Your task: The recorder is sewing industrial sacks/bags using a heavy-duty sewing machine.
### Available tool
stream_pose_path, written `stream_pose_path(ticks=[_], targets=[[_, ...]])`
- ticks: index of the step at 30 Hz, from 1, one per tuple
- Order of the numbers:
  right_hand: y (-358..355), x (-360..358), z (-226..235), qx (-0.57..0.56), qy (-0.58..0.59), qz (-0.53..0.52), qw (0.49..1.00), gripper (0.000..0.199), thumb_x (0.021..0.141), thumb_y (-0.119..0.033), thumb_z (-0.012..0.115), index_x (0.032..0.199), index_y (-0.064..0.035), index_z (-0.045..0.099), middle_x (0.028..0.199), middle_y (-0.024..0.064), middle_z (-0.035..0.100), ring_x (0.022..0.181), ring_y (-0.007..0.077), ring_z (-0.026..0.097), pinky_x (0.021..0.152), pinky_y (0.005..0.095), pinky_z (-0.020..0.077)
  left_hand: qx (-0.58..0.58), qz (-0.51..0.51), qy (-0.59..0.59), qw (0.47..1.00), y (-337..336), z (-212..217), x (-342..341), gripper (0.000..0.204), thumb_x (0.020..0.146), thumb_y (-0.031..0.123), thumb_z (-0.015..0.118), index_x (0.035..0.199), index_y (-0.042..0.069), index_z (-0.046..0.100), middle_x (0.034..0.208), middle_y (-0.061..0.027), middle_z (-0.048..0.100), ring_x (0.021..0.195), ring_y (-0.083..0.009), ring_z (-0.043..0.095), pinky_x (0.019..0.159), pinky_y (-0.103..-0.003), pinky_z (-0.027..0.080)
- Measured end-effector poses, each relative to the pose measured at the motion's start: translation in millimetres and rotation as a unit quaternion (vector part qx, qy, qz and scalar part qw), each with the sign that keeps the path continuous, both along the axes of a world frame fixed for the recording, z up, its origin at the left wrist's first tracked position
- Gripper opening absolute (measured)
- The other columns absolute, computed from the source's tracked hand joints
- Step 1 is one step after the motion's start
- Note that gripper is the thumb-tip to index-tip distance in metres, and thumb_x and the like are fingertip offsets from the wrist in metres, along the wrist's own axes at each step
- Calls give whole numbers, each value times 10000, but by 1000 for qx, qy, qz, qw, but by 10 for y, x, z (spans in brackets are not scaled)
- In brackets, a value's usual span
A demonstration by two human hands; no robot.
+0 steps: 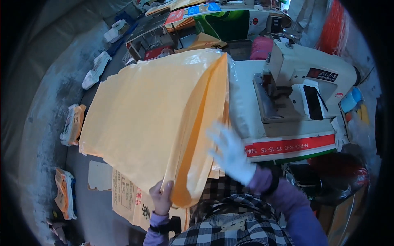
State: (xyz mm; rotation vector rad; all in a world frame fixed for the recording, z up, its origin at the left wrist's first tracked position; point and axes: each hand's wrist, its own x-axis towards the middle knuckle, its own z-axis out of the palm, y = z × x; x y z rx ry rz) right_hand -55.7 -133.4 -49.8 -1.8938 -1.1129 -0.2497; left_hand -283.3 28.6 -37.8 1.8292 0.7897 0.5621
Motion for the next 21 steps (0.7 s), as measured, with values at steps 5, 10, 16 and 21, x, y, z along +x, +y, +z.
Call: stream_pose_path(ticks=[5, 10, 16, 21], targets=[[349, 1457, 603, -81, -334, -84, 935, 514, 769, -177, 682, 1272, -153, 581, 1313, 115, 500, 1227, 345, 449, 1081, 460, 317, 219, -117, 95, 964, -43, 272, -526, 178, 843, 53, 678, 1017, 33, 708, 673, -65, 597, 575, -141, 527, 549, -288, 411], [617, 1744, 375, -81, -252, 116, 957, 76, 850, -185, 596, 842, -132, 650, 821, 69, 603, 918, 264, 606, 819, 395, 472, 557, -28, 156, 815, -149, 209, -862, 360, 787, 1, 666, 1135, 91, 679, 1097, -143, 583, 954, -275, 574, 728, -371, 470], [680, 1497, 425, -80, -253, 78, 961, 83, 845, -195, 599, 838, -124, 641, 779, 67, 620, 816, 263, 631, 734, 379, 498, -182, -141, -23, 973, -472, -272, -490, 430, 901, 220, 640, 1298, 80, 550, 1168, -109, 580, 1040, -303, 593, 851, -443, 483], [457, 1553, 445, -88, -303, 103, 943, 101, 815, -146, 575, 892, -118, 635, 860, 80, 597, 872, 274, 606, 782, 381, 490, -488, 176, -93, 850, -193, -274, -1170, 517, 977, 555, 418, 651, 153, 432, 655, -13, 468, 660, -191, 461, 645, -338, 371]])
